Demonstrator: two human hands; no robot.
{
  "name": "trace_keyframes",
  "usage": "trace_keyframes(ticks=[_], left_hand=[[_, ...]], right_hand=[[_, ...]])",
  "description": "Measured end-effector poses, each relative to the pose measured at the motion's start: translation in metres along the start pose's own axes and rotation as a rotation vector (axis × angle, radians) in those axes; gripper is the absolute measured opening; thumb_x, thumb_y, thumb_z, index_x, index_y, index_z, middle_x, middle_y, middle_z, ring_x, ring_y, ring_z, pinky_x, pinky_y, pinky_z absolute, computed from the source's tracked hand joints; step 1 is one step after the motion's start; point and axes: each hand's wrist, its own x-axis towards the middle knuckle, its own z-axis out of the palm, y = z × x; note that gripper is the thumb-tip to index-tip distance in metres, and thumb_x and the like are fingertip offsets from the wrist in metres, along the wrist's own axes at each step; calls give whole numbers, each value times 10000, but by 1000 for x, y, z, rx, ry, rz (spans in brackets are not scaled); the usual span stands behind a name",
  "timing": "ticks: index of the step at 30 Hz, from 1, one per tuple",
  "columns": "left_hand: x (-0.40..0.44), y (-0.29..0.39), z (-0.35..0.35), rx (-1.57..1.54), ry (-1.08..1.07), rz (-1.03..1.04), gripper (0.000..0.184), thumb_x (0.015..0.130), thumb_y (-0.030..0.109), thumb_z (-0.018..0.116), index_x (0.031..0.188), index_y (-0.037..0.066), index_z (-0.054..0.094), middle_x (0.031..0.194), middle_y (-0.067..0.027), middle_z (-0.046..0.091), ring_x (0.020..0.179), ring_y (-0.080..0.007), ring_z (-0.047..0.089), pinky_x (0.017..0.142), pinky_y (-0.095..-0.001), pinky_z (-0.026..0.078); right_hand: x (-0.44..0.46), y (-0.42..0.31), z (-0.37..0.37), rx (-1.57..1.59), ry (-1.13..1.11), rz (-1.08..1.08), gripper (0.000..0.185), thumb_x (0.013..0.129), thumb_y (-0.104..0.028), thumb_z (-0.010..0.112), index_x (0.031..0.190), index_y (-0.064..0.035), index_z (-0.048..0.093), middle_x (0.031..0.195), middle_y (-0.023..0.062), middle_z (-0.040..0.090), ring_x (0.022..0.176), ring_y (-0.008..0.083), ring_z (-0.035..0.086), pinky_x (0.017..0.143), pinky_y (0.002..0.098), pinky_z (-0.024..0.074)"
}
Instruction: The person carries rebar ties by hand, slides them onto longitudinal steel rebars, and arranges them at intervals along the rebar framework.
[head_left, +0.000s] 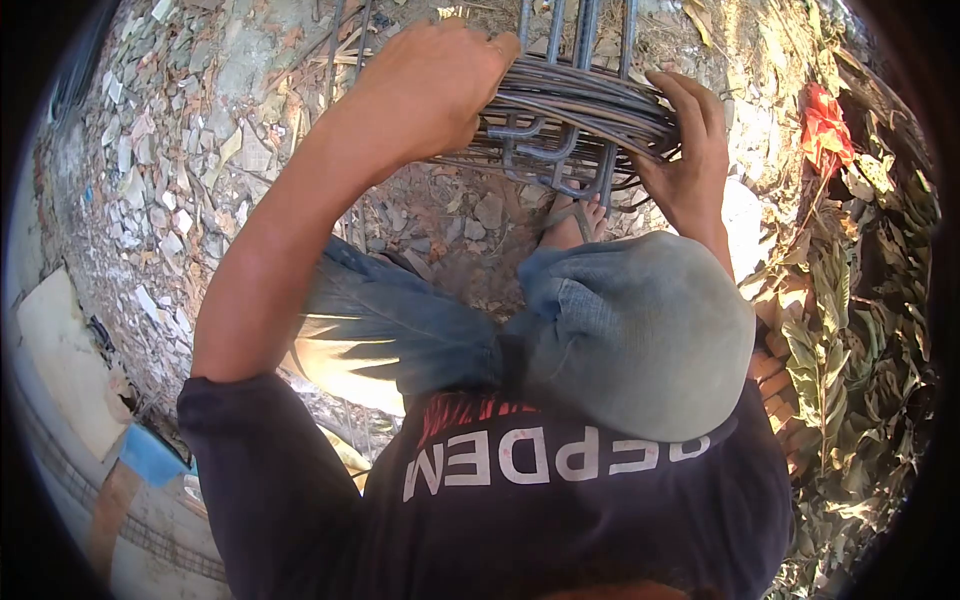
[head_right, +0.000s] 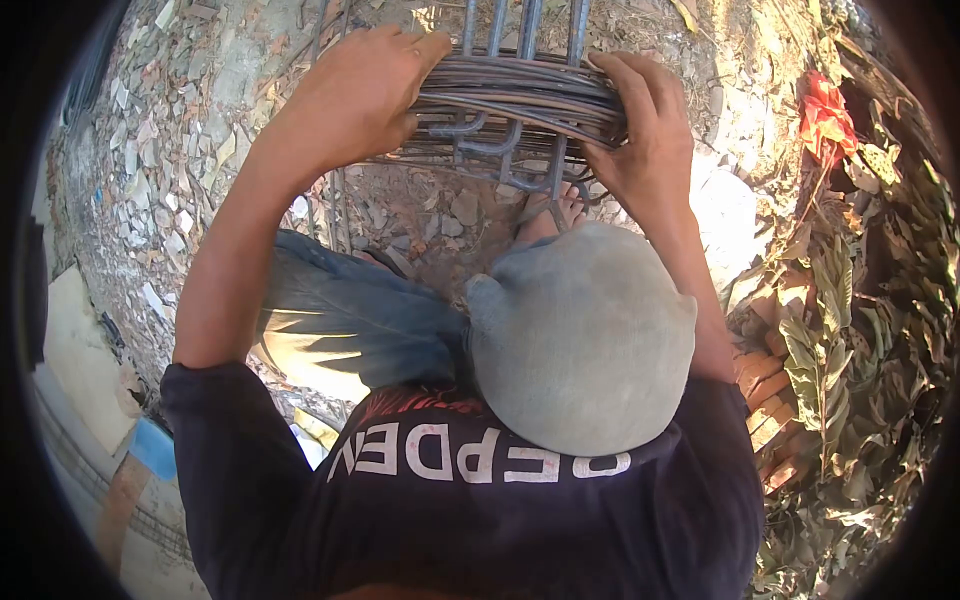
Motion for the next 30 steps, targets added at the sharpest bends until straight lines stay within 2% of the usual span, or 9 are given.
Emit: trace_keyframes(ticks=[2, 3, 6, 8, 12, 14, 21, 27, 30], left_hand=[[5, -5, 2, -108, -23, -66, 515, 706, 4, 713, 1209, -18, 607, 1012, -238, 700, 1014, -420, 669, 890, -508, 534], [8, -5, 1, -132, -56, -104, 532, 705, 3, 713, 1226, -16, 607, 1019, -249, 699, 1014, -428, 671, 888, -513, 536], [15, -4, -3, -167, -122, -180, 571, 708, -2, 708, 1270, -14, 606, 1039, -272, 695, 1020, -442, 674, 896, -521, 537], [16, -5, 1, -162, -125, -182, 580, 716, -9, 703, 1287, -18, 600, 1051, -278, 695, 1031, -440, 672, 914, -516, 535], [13, -7, 10, -154, -51, -136, 589, 733, -14, 697, 1313, -26, 589, 1062, -281, 697, 1038, -441, 675, 935, -513, 531], [12, -10, 12, -148, -25, -95, 589, 740, -16, 697, 1318, -30, 584, 1063, -276, 700, 1039, -441, 677, 943, -512, 531], [11, 0, 8, -137, -49, -129, 604, 735, -20, 691, 1328, -41, 580, 1061, -289, 698, 1060, -438, 676, 949, -511, 532], [12, -5, 10, -162, -62, -114, 594, 713, -28, 683, 1300, -51, 593, 1004, -288, 705, 1007, -444, 691, 914, -520, 546], [13, -4, 9, -182, -62, -71, 549, 710, -19, 688, 1252, -54, 603, 980, -283, 707, 971, -445, 697, 887, -524, 554]], right_hand=[[-5, -3, 3, -11, 193, 77, 864, 662, -99, 895, 1439, -112, 516, 1383, 163, 538, 1264, 367, 543, 1003, 446, 523], [-15, -5, 5, 91, 202, 219, 919, 717, -150, 908, 1505, -105, 438, 1463, 179, 466, 1350, 352, 477, 1044, 471, 502], [-56, -19, 27, 469, 350, 684, 846, 792, -215, 892, 1477, -34, 429, 1437, 206, 491, 1300, 323, 537, 994, 461, 540], [-90, -20, 39, 660, 321, 965, 658, 868, -283, 850, 1338, 36, 519, 1285, 228, 615, 1114, 301, 669, 889, 440, 595], [-110, -12, 34, 1030, 31, 1203, 456, 900, -295, 822, 1134, 37, 616, 980, 201, 719, 863, 283, 740, 767, 409, 622], [-93, -22, 30, 1022, 104, 1230, 398, 909, -301, 815, 1063, 26, 649, 893, 177, 734, 816, 273, 745, 747, 402, 621], [-94, -30, 21, 978, -51, 1354, 453, 898, -327, 822, 1120, 34, 662, 971, 197, 750, 850, 255, 749, 742, 377, 626], [-76, -50, 12, 1273, 38, 1261, 328, 981, -273, 728, 1156, -1, 681, 971, 178, 754, 857, 227, 746, 735, 339, 619], [-97, -11, 38, 1269, -4, 1161, 271, 1017, -254, 673, 1139, -12, 681, 973, 162, 751, 851, 223, 743, 737, 332, 623]])
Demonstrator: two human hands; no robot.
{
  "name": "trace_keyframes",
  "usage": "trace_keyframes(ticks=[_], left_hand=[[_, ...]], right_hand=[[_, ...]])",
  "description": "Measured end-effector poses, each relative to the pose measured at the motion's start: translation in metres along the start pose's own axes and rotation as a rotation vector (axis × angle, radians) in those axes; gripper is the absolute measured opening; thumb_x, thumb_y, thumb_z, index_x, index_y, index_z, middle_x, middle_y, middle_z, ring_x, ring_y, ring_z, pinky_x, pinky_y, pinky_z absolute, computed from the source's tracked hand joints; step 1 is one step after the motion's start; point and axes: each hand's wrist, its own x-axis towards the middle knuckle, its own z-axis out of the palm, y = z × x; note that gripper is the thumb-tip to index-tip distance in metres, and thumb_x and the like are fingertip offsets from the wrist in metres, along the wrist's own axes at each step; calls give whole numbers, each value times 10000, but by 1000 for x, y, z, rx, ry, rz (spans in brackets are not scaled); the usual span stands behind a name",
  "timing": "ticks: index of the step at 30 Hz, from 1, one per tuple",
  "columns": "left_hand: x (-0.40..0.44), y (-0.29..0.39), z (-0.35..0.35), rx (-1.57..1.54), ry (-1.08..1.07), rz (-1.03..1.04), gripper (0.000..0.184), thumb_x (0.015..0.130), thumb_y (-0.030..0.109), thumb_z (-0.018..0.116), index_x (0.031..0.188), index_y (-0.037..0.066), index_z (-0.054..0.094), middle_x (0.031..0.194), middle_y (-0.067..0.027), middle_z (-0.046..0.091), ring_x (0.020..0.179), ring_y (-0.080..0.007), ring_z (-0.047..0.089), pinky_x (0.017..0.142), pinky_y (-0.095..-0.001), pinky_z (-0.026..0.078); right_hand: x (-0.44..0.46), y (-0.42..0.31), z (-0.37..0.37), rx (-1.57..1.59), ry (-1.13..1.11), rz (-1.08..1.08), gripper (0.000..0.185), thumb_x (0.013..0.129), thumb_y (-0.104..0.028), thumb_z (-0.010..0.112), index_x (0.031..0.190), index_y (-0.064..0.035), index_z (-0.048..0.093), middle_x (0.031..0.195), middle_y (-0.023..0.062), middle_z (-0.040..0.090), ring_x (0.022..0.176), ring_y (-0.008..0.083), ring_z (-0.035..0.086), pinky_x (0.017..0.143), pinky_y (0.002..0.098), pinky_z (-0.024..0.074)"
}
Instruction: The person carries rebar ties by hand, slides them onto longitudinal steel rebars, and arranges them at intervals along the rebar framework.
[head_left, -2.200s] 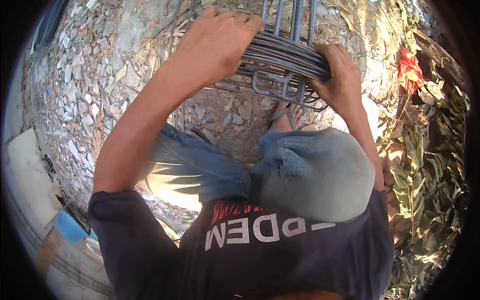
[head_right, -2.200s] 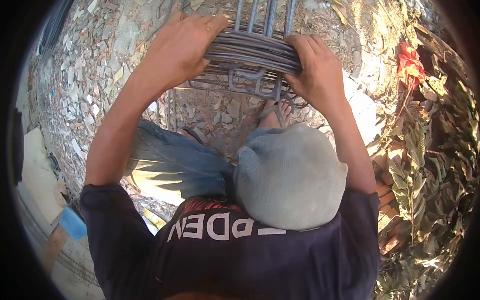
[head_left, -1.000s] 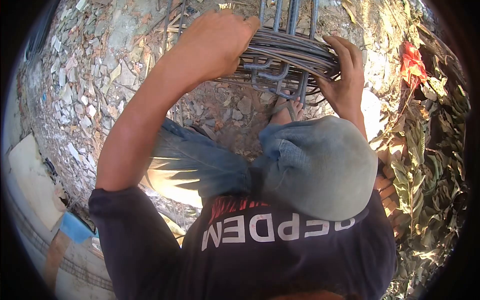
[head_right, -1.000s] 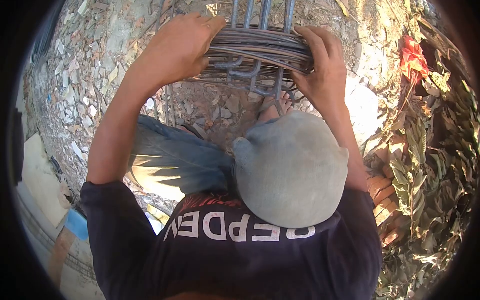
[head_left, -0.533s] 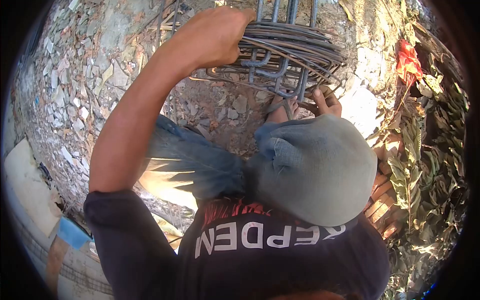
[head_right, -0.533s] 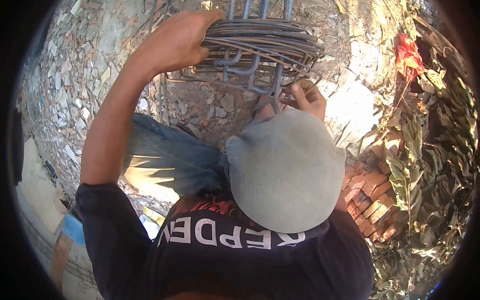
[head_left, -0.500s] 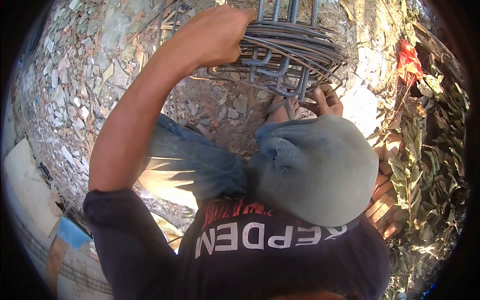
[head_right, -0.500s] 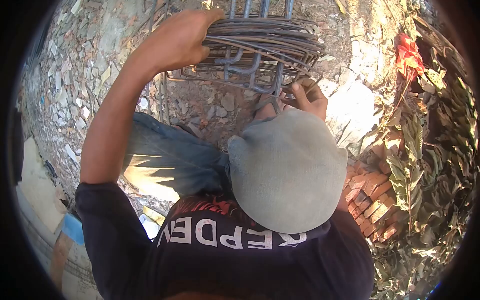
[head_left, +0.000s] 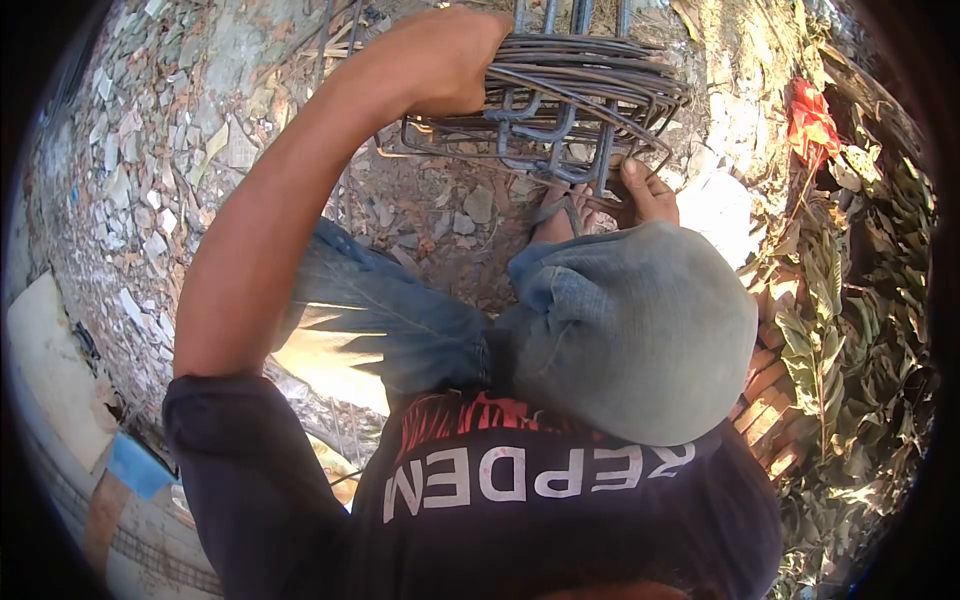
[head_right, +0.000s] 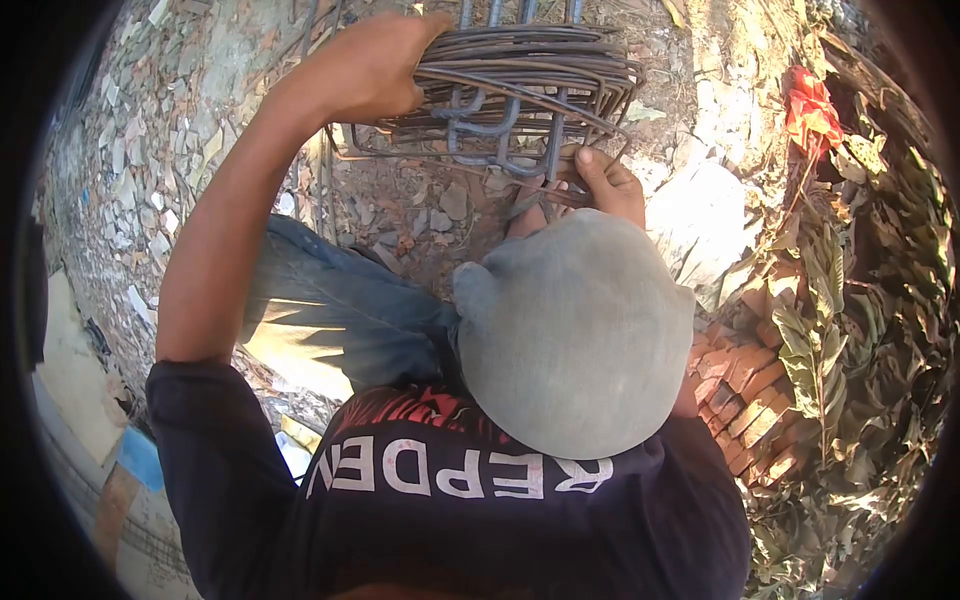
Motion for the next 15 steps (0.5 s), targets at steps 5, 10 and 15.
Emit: trace_keyframes(ticks=[5, 10, 15], left_hand=[[-7, 25, -31, -41, -83, -96, 294, 824, 83, 658, 1090, -40, 644, 1026, -294, 709, 1036, -409, 701, 889, -493, 551], [-2, 19, -22, 59, -118, -124, 255, 824, 75, 654, 1048, -46, 642, 990, -289, 710, 996, -429, 702, 854, -499, 557], [-2, 31, -41, -51, -128, -148, 259, 816, 61, 653, 1051, -47, 650, 994, -288, 712, 998, -428, 702, 853, -493, 559]], right_hand=[[-9, 3, 0, 55, -2, -46, 268, 1040, -274, 632, 1061, -9, 671, 946, 141, 741, 816, 197, 732, 750, 323, 639], [-3, 10, -15, 23, -95, -22, 253, 1041, -271, 625, 1036, -18, 631, 961, 138, 717, 868, 229, 741, 804, 350, 659], [-9, 14, -1, 211, -67, -83, 228, 1051, -282, 605, 1034, -54, 605, 1026, 145, 707, 937, 257, 742, 805, 378, 663]])
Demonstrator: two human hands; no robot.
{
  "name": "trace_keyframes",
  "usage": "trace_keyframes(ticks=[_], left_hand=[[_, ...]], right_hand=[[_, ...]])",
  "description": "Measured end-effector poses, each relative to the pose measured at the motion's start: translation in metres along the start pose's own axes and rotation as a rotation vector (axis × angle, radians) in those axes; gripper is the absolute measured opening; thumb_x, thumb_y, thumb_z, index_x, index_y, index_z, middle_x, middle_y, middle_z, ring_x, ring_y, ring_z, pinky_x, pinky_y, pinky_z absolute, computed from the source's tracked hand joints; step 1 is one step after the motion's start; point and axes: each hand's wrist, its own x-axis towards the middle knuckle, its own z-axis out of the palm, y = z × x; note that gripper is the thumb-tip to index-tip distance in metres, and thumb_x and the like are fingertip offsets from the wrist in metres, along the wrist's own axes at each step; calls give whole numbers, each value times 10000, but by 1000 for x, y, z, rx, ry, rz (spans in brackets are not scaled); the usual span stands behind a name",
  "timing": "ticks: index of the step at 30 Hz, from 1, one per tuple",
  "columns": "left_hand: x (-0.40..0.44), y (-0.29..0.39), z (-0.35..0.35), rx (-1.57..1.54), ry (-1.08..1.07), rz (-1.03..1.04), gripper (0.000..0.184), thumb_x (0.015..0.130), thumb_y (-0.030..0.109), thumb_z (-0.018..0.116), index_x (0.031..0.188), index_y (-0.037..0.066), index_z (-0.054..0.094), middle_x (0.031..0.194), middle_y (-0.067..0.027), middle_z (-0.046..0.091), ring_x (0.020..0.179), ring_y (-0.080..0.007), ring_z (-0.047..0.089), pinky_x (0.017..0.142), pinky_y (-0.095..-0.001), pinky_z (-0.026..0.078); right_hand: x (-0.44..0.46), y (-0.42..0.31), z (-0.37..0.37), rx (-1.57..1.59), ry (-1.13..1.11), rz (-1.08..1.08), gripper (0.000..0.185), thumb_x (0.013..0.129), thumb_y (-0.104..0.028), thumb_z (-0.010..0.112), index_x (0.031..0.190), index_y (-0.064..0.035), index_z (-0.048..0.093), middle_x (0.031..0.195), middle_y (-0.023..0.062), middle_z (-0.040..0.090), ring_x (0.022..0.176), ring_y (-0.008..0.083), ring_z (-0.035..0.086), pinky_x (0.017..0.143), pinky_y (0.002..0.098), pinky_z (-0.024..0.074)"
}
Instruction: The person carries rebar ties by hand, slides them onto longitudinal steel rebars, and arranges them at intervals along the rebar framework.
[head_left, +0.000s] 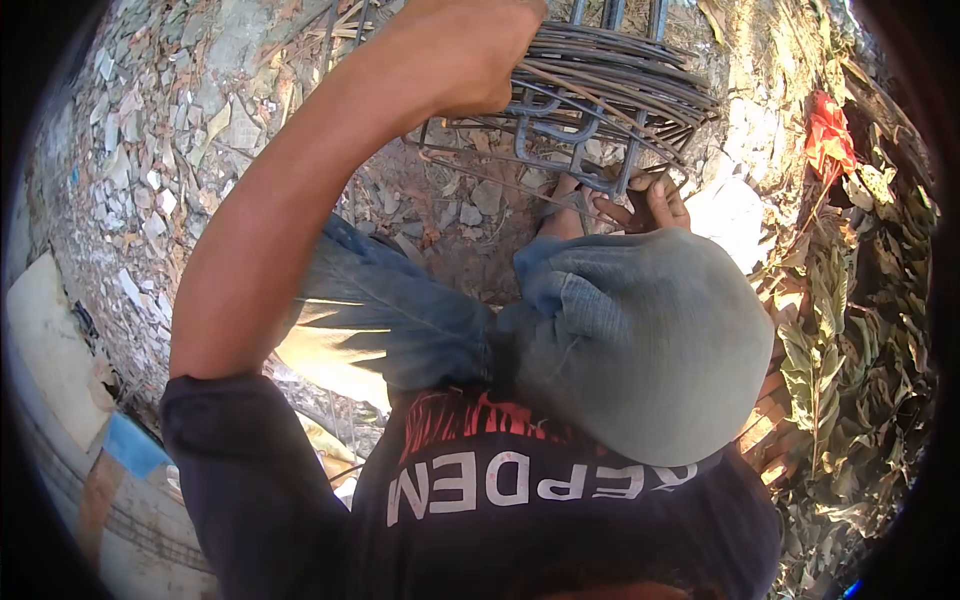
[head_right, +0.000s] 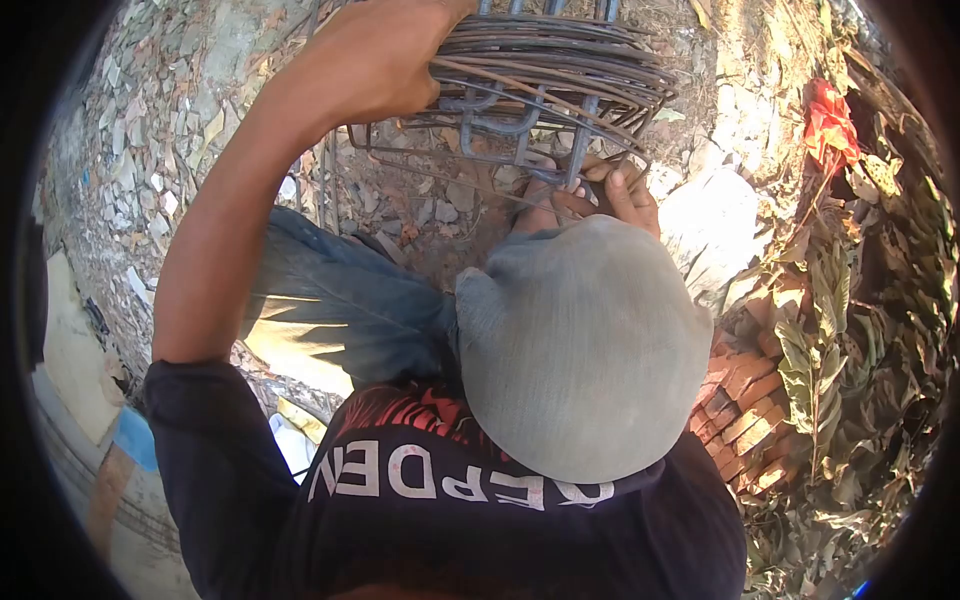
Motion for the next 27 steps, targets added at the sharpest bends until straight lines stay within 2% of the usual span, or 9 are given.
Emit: trace_keyframes(ticks=[4, 9, 12, 15, 18, 20, 23, 25, 27], left_hand=[[-1, -11, 5, -6, 8, 72, 273, 806, 65, 668, 1057, -41, 652, 997, -284, 713, 999, -425, 703, 862, -493, 554], [-4, -4, 5, 29, 54, 64, 290, 787, 62, 676, 1058, -37, 655, 995, -277, 717, 1006, -418, 703, 875, -488, 552], [3, -7, 4, 61, -25, 59, 287, 786, 60, 668, 1054, -41, 654, 992, -275, 718, 1005, -417, 702, 875, -485, 552], [5, -6, 1, 67, -66, 38, 285, 783, 54, 665, 1049, -47, 649, 984, -273, 718, 997, -418, 701, 872, -484, 552], [2, -8, 5, 27, -37, 47, 302, 775, 49, 672, 1058, -53, 643, 979, -273, 718, 990, -417, 703, 872, -484, 553], [1, -6, 4, 15, -31, 33, 319, 767, 43, 677, 1068, -54, 638, 975, -273, 719, 985, -417, 705, 874, -484, 555], [4, -2, 2, 73, -62, 7, 327, 768, 44, 678, 1077, -51, 632, 971, -280, 717, 980, -420, 706, 866, -487, 559], [4, -2, 2, 53, -75, 6, 320, 771, 44, 675, 1072, -53, 627, 968, -285, 715, 974, -423, 705, 859, -489, 561], [4, -3, 4, 52, -78, 14, 321, 775, 45, 674, 1075, -55, 622, 963, -283, 715, 970, -423, 705, 852, -488, 564]], right_hand=[[-8, -15, 3, -17, 21, 59, 225, 1062, -272, 585, 1032, -50, 602, 1032, 157, 707, 985, 266, 737, 819, 385, 661], [-2, -10, 5, -77, 89, -36, 254, 1059, -273, 592, 1031, -20, 596, 1005, 167, 709, 947, 250, 732, 822, 383, 657], [12, 5, -5, -146, 96, -93, 266, 1057, -277, 598, 1044, -11, 596, 1016, 172, 706, 924, 235, 725, 819, 370, 652], [16, 7, -8, -181, 38, -99, 276, 1052, -273, 608, 1086, 0, 594, 1070, 190, 701, 947, 237, 721, 821, 357, 644], [15, 3, -5, -106, 22, -48, 295, 1038, -258, 630, 1135, 19, 592, 1118, 213, 698, 1010, 277, 723, 864, 393, 637], [8, -3, 4, 90, -38, 32, 329, 1019, -238, 659, 1189, 35, 591, 1165, 236, 693, 1071, 311, 719, 913, 429, 628], [-4, -8, 20, 157, -231, 251, 386, 986, -177, 696, 1280, 49, 586, 1212, 259, 684, 1137, 342, 703, 986, 480, 600], [15, 12, 12, 57, -292, 136, 392, 962, -103, 708, 1301, 63, 601, 1206, 266, 694, 1107, 334, 718, 985, 475, 605], [16, 11, 4, 4, -265, 132, 345, 956, -71, 702, 1260, 73, 624, 1179, 263, 707, 1067, 325, 733, 959, 459, 619]])
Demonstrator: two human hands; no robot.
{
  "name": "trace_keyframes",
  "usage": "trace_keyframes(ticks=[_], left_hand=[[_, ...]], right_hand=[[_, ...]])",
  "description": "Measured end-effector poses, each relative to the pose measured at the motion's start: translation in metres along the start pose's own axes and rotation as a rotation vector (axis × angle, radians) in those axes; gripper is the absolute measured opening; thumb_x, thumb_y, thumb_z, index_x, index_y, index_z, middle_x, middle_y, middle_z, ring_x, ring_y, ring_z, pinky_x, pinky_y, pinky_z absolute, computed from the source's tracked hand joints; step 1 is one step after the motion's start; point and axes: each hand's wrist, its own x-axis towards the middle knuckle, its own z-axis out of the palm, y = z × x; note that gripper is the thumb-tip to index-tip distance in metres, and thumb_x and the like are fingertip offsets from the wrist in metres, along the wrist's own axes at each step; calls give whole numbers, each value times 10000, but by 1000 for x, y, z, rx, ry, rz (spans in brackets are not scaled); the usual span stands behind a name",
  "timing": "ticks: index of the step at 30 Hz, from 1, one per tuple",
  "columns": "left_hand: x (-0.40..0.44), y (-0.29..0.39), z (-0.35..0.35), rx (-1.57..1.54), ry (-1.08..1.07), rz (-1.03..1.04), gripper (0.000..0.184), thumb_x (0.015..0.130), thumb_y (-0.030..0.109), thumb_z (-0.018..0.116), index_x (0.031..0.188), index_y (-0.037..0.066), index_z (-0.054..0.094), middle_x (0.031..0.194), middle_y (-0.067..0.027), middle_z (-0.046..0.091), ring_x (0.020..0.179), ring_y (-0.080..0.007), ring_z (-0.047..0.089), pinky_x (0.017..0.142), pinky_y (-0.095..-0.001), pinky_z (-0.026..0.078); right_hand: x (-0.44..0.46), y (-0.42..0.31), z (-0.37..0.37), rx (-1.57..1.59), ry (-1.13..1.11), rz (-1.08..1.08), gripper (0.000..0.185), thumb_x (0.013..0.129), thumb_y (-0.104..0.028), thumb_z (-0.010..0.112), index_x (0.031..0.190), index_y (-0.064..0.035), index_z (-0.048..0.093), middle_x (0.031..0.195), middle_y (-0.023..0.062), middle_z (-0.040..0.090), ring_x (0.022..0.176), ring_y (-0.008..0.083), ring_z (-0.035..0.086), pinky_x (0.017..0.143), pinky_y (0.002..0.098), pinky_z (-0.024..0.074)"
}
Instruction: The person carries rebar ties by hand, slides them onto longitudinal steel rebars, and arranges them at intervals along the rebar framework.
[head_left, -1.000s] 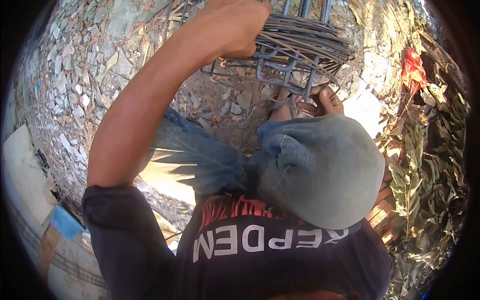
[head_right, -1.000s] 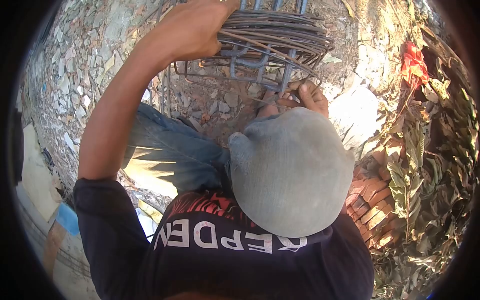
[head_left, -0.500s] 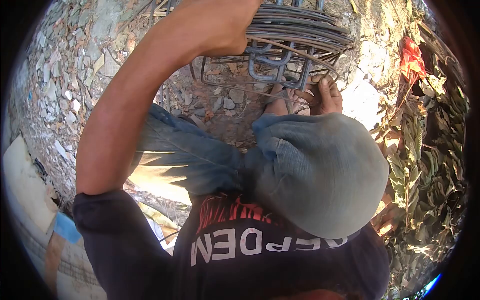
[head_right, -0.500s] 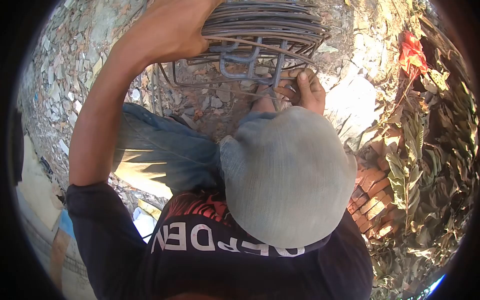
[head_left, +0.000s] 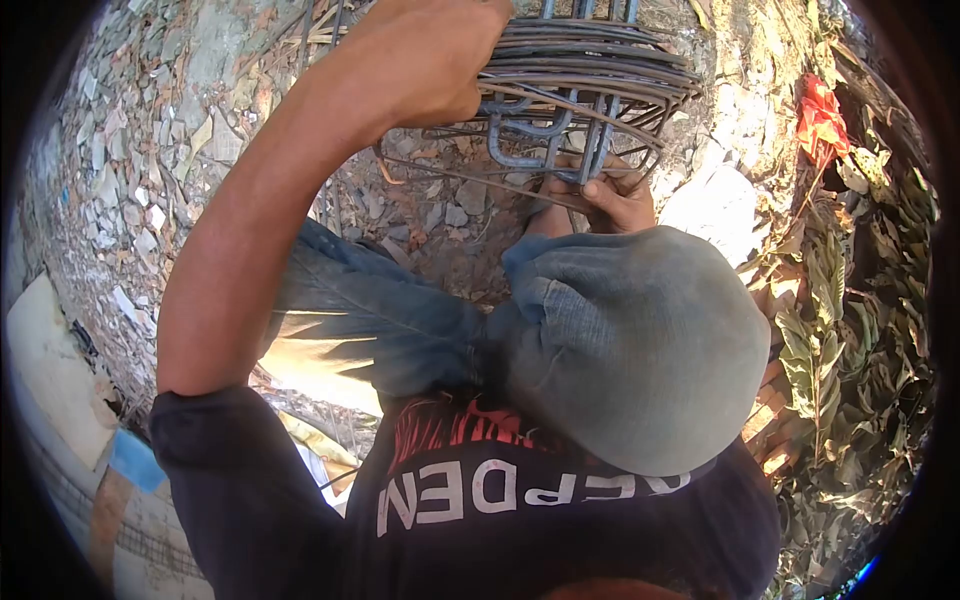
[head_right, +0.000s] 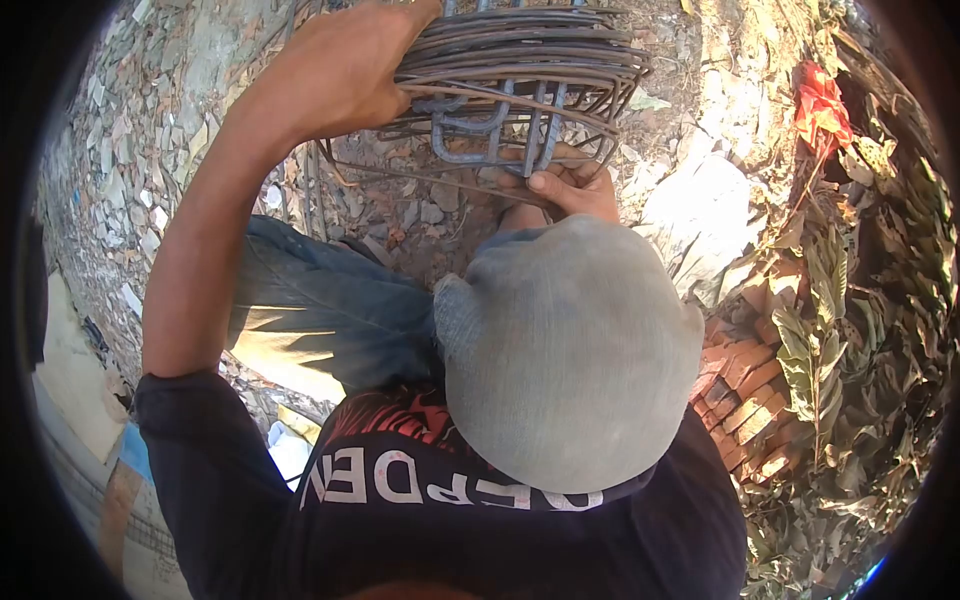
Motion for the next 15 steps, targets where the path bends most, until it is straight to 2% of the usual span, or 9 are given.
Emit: trace_keyframes(ticks=[4, 7, 10, 11, 14, 15], left_hand=[[-10, 14, -1, 86, 54, 28, 337, 790, 49, 670, 1102, -61, 607, 971, -266, 715, 976, -415, 708, 848, -485, 568], [-1, 10, 10, 69, 140, 94, 338, 803, 55, 662, 1116, -60, 603, 1006, -259, 712, 987, -413, 706, 848, -489, 568], [-1, 4, 23, -4, 196, 106, 334, 808, 55, 651, 1117, -62, 603, 1039, -264, 706, 1000, -416, 701, 851, -494, 567], [-4, 5, 22, -22, 211, 100, 332, 809, 53, 647, 1117, -64, 603, 1050, -268, 704, 1004, -417, 699, 853, -496, 566], [-6, 3, 16, -7, 197, 92, 347, 799, 56, 645, 1117, -75, 600, 1038, -277, 702, 998, -427, 697, 864, -496, 563], [-4, 3, 15, 1, 176, 96, 354, 796, 61, 646, 1117, -79, 600, 1031, -281, 701, 993, -430, 696, 864, -497, 562]], right_hand=[[-7, -27, -6, -335, 66, 118, 258, 951, -24, 683, 1185, 81, 654, 1158, 249, 724, 1021, 300, 749, 912, 416, 639], [-15, -45, -9, -202, -46, 22, 261, 963, -73, 680, 1179, 73, 657, 1182, 234, 722, 1020, 306, 749, 932, 426, 628], [-15, -44, 7, -52, -3, -69, 305, 974, -146, 683, 1184, 73, 652, 1203, 238, 713, 1033, 325, 745, 970, 453, 608], [-14, -46, 15, -81, 18, -29, 368, 975, -217, 697, 1187, 79, 645, 1219, 256, 700, 1057, 352, 735, 1006, 486, 585], [3, -25, -11, -149, -30, 89, 397, 982, -230, 695, 1207, 91, 634, 1211, 272, 696, 1076, 362, 728, 1009, 484, 584], [7, -21, -13, -138, -62, 53, 436, 995, -257, 681, 1232, 104, 617, 1197, 280, 698, 1060, 368, 732, 999, 485, 588]])
